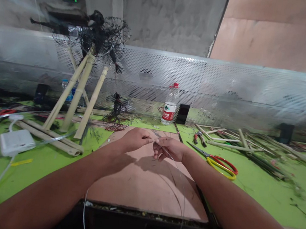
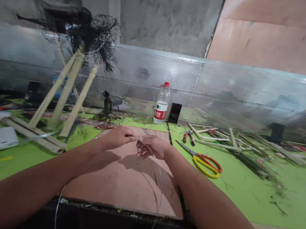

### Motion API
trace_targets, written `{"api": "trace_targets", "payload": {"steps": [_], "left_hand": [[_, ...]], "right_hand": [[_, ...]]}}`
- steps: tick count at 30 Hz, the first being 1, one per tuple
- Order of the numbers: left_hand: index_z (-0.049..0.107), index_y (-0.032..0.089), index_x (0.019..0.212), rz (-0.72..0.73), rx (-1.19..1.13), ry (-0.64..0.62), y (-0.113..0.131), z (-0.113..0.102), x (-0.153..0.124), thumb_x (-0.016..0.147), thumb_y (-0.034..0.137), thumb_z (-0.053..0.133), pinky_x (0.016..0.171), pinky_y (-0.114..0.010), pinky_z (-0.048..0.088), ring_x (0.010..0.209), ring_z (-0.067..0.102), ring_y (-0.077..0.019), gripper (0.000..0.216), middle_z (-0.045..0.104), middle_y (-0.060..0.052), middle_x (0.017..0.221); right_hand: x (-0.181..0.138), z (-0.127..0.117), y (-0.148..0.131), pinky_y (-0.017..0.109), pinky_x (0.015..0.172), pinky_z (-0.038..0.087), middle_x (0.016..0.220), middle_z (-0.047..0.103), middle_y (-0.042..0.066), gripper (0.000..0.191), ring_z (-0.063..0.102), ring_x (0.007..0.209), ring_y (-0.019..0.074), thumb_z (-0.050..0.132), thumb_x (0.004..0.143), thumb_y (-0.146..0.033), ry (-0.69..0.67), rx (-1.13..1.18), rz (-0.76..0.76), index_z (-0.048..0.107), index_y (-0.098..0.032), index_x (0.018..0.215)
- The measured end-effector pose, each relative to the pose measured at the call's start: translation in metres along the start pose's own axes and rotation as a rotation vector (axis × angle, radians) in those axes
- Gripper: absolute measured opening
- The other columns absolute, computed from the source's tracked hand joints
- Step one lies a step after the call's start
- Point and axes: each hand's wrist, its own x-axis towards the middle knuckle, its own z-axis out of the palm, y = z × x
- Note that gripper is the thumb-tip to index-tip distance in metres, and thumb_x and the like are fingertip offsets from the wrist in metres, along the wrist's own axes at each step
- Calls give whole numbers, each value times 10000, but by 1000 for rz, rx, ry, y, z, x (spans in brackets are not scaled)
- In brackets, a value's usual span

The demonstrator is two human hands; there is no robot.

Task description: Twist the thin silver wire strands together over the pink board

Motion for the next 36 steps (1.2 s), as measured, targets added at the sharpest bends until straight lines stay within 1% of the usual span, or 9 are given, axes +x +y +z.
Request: {"api": "trace_targets", "payload": {"steps": [4, 8, 11, 15, 18, 21, 25, 31, 36], "left_hand": [[521, 154, 516, -17, 56, 0, -4, 3, 0, 742, 314, 501, 481, -222, 201, 488, 336, -83, 278, 433, 31, 498], [491, 159, 498, -44, 91, -5, -8, 8, -1, 731, 299, 502, 472, -238, 180, 473, 321, -84, 272, 406, 33, 491], [466, 160, 497, -76, 71, 12, -9, 9, -1, 729, 295, 496, 469, -236, 181, 473, 314, -84, 270, 379, 38, 486], [458, 161, 503, -114, 35, 48, -9, 8, 0, 721, 291, 491, 477, -230, 202, 494, 339, -90, 256, 379, 36, 492], [455, 160, 511, -140, -13, 51, -7, 6, 1, 722, 304, 491, 472, -228, 201, 494, 336, -90, 258, 382, 36, 499], [474, 155, 542, -100, -88, 38, -2, 3, 1, 731, 307, 487, 476, -223, 210, 503, 335, -83, 243, 417, 34, 532], [448, 153, 540, -107, -124, 41, 2, -1, 0, 711, 252, 485, 478, -216, 214, 502, 317, -74, 201, 407, 42, 540], [404, 155, 520, -143, -104, 37, -3, -4, -1, 710, 276, 479, 463, -217, 198, 482, 295, -70, 238, 340, 50, 500], [416, 153, 530, -144, -130, 42, -3, -4, -1, 718, 305, 480, 473, -215, 215, 495, 301, -73, 250, 354, 46, 516]], "right_hand": [[3, -2, 2, 271, 556, 475, 610, 599, 30, 302, 602, 586, 150, 597, 719, -431, 71, -205, -59, 552, -132, 715], [7, 0, 1, 238, 499, 373, 527, 590, 30, 270, 536, 506, 129, 574, 730, -380, 299, -800, -188, 579, -149, 590], [9, 7, 0, 260, 543, 322, 574, 612, 60, 230, 541, 586, 163, 552, 738, -317, 494, -1309, -313, 596, -168, 569], [10, 14, -2, 295, 591, 306, 675, 635, 121, 221, 554, 669, 206, 500, 779, -293, 614, -1597, -351, 611, -160, 643], [10, 12, -3, 286, 571, 318, 646, 619, 101, 248, 544, 642, 188, 515, 771, -329, 635, -1436, -353, 595, -159, 610], [6, 2, -4, 246, 531, 368, 605, 600, 62, 355, 543, 597, 148, 483, 784, -449, 519, -915, -290, 583, -153, 617], [1, -9, -4, 265, 566, 465, 757, 641, 83, 336, 611, 679, 164, 465, 809, -455, 293, -244, -150, 581, -142, 847], [-1, -7, 3, 334, 659, 506, 825, 646, 81, 331, 643, 710, 183, 595, 751, -393, -1, -70, -50, 553, -151, 973], [1, -7, 8, 346, 695, 504, 713, 631, 48, 348, 626, 671, 158, 677, 669, -377, -4, -106, -132, 577, -121, 882]]}}
